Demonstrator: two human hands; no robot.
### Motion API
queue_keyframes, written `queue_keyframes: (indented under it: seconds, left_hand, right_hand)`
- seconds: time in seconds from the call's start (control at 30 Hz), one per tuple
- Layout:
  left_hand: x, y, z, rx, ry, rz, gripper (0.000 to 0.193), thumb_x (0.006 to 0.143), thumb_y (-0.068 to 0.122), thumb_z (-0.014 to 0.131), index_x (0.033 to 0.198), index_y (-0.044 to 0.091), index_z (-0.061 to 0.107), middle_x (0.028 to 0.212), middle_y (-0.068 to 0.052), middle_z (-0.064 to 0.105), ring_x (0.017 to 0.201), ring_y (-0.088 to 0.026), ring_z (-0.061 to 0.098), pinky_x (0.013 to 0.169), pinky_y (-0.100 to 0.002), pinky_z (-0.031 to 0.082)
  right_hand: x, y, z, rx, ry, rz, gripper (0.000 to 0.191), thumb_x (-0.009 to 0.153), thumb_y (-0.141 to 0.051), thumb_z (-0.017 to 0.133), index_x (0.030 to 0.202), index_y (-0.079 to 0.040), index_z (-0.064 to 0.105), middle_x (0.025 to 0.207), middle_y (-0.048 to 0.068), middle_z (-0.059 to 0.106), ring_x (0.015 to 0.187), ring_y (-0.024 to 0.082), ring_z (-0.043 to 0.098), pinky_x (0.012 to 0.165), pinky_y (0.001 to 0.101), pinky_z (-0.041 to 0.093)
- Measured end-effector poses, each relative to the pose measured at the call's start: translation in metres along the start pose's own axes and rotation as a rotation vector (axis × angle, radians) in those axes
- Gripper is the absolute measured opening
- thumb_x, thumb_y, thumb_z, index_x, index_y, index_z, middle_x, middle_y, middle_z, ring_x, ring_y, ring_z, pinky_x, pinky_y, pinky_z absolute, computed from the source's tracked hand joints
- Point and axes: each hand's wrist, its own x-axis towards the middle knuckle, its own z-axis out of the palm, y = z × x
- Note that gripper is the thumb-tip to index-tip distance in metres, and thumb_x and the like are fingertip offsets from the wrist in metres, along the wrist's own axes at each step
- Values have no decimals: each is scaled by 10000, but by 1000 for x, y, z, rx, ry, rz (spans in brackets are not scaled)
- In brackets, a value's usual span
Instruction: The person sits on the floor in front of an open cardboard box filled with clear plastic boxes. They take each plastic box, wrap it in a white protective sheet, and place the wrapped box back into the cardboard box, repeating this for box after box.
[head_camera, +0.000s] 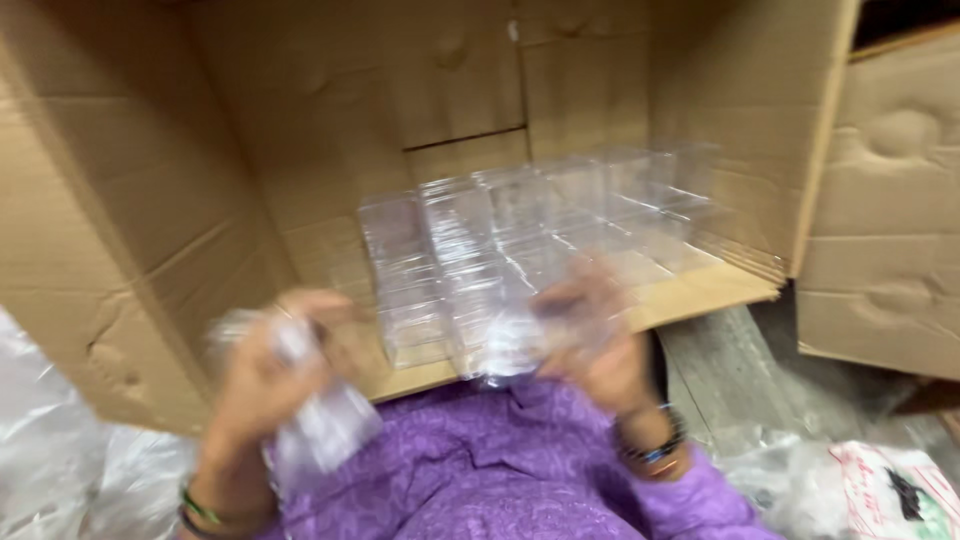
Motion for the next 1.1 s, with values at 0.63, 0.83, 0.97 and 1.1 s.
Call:
queue_keyframes:
  seconds: [0.63,0.83,0.97,1.1]
  left_hand:
    - [120,-199,-149,644,511,-570,469,725,287,936,949,-34,679,865,-116,735,723,-203,691,628,-376,567]
    - [118,-198,-156,471,496,-564,484,681,209,911,1007,-56,671,875,-122,716,710,-231,676,595,-405,563]
    - [117,-203,-159,660,512,-518,554,697,251,947,1071,-13,634,952,-93,719,806,-186,683,674,-366,574]
    - [112,-204,-156,562,526,-399,643,636,225,964,1113,4,593,985,-96,689,834,-188,669,693,-372,580]
  right_hand:
    - [-18,110,-156,-947,69,104,716,1011,-540,523,1492,-11,477,1484,240,516,1394,426,475,1173,492,346]
    - [-15,104,-151,-977,104,173,827,981,-627,504,1527,-11,426,1493,272,484,1393,450,446,1158,520,335]
    - [-17,112,-152,-1022,124,155,815,983,-632,483,1519,-20,435,1481,264,509,1389,439,458,1158,531,338]
    - [-17,118,-148,-1054,131,117,801,992,-639,479,1510,-28,450,1457,265,545,1369,439,496,1150,532,366]
